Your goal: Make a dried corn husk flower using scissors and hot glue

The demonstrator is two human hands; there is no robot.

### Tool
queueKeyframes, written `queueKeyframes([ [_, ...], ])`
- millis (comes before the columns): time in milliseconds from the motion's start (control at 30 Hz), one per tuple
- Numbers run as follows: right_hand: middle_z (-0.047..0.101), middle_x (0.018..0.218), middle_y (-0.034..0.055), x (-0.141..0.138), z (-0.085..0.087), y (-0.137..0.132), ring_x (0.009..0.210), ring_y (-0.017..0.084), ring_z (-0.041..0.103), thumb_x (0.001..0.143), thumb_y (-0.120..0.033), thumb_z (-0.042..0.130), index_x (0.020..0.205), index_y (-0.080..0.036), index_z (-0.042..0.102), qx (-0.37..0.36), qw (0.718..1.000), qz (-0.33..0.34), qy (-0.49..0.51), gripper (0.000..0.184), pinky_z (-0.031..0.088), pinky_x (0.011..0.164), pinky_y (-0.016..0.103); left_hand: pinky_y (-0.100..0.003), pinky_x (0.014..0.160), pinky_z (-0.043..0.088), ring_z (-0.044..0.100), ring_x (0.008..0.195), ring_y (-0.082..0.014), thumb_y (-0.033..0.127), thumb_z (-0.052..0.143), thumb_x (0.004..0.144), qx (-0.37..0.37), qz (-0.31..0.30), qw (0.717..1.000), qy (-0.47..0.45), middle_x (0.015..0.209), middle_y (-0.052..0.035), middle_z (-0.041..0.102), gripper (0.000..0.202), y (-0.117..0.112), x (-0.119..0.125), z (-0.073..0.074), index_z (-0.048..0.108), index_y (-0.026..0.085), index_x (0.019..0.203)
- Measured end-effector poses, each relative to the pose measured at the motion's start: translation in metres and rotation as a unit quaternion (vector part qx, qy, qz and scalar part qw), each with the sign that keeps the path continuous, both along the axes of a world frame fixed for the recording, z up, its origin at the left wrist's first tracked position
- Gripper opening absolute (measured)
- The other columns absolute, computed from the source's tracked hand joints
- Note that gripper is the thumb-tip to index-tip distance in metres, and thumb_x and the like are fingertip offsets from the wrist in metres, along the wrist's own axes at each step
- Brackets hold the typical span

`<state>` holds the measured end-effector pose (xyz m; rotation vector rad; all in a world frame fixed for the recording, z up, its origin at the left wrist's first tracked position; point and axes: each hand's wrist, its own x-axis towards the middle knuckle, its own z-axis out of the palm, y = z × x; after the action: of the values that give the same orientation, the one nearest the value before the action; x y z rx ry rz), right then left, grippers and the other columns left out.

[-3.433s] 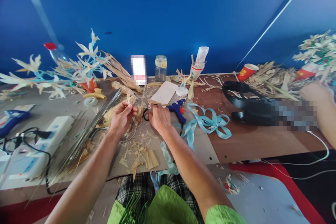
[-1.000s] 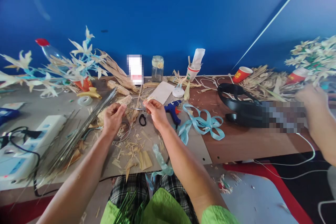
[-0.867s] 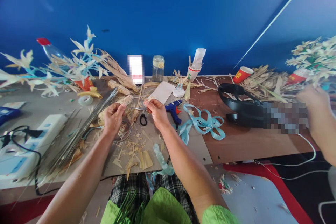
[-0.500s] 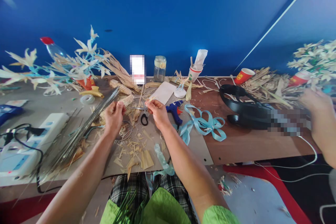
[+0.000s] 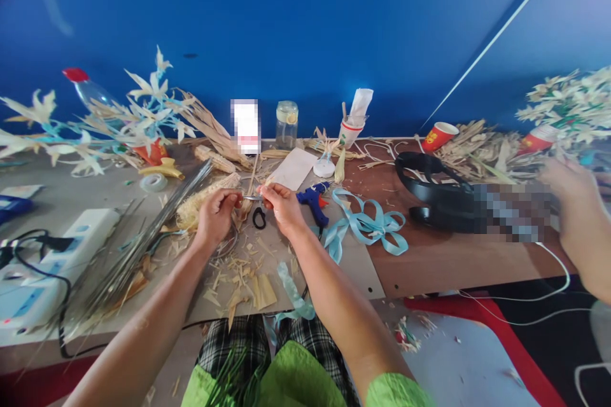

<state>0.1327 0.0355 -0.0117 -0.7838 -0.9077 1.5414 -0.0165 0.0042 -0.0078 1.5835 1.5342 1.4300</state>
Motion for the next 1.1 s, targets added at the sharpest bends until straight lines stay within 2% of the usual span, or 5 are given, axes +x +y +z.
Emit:
queueKeyframes([
  [133, 0.052, 0.058, -0.0028, 0.0, -0.002, 0.0, 0.054, 0.008, 0.036, 0.061, -0.041, 0.075, 0.067, -0.018, 0.069, -0.004, 1.0, 0.016, -0.013, 0.025, 0.027, 0.053, 0.023, -0.026, 0.062, 0.046, 0.059, 0.066, -0.0141, 0.032, 0.051, 0.082, -0.044, -0.078, 0.994, -0.065, 0.081, -0.0046, 0.067, 0.024, -0.003, 0.008, -0.002, 0.065, 0.015, 0.091],
  [367, 0.052, 0.057, -0.0028, 0.0, -0.002, -0.003, 0.054, 0.009, 0.038, 0.064, -0.043, 0.073, 0.07, -0.017, 0.069, 0.007, 0.997, 0.058, -0.043, 0.027, 0.027, 0.055, 0.025, -0.025, 0.06, 0.044, 0.056, 0.062, -0.0135, 0.033, 0.059, 0.077, -0.105, -0.161, 0.978, -0.085, 0.072, -0.0036, 0.065, 0.02, -0.003, 0.011, -0.007, 0.066, 0.015, 0.082],
  [800, 0.056, 0.069, -0.0023, -0.003, 0.004, -0.008, 0.056, 0.008, 0.037, 0.063, -0.039, 0.073, 0.068, -0.019, 0.062, 0.048, 0.993, 0.073, -0.078, 0.024, 0.028, 0.054, 0.024, -0.021, 0.047, 0.034, 0.045, 0.049, -0.0089, 0.038, 0.064, 0.073, -0.121, -0.111, 0.974, -0.158, 0.056, 0.0021, 0.053, 0.023, -0.002, 0.014, -0.006, 0.059, 0.016, 0.07],
  [967, 0.047, 0.055, -0.0048, -0.003, 0.005, -0.008, 0.053, 0.008, 0.035, 0.064, -0.038, 0.072, 0.059, -0.019, 0.057, 0.045, 0.994, 0.035, -0.09, 0.025, 0.025, 0.053, 0.024, -0.022, 0.051, 0.036, 0.047, 0.052, -0.0103, 0.035, 0.06, 0.076, -0.116, -0.116, 0.982, -0.097, 0.058, 0.0014, 0.055, 0.02, -0.003, 0.014, -0.01, 0.059, 0.016, 0.071],
  [1100, 0.043, 0.051, -0.0058, -0.001, 0.005, -0.004, 0.052, 0.008, 0.032, 0.062, -0.039, 0.073, 0.055, -0.019, 0.053, 0.028, 0.998, 0.001, -0.056, 0.03, 0.024, 0.053, 0.024, -0.023, 0.05, 0.031, 0.043, 0.05, -0.0106, 0.038, 0.051, 0.083, -0.077, -0.066, 0.995, 0.006, 0.053, 0.0023, 0.051, 0.03, -0.006, 0.009, -0.005, 0.053, 0.017, 0.061],
])
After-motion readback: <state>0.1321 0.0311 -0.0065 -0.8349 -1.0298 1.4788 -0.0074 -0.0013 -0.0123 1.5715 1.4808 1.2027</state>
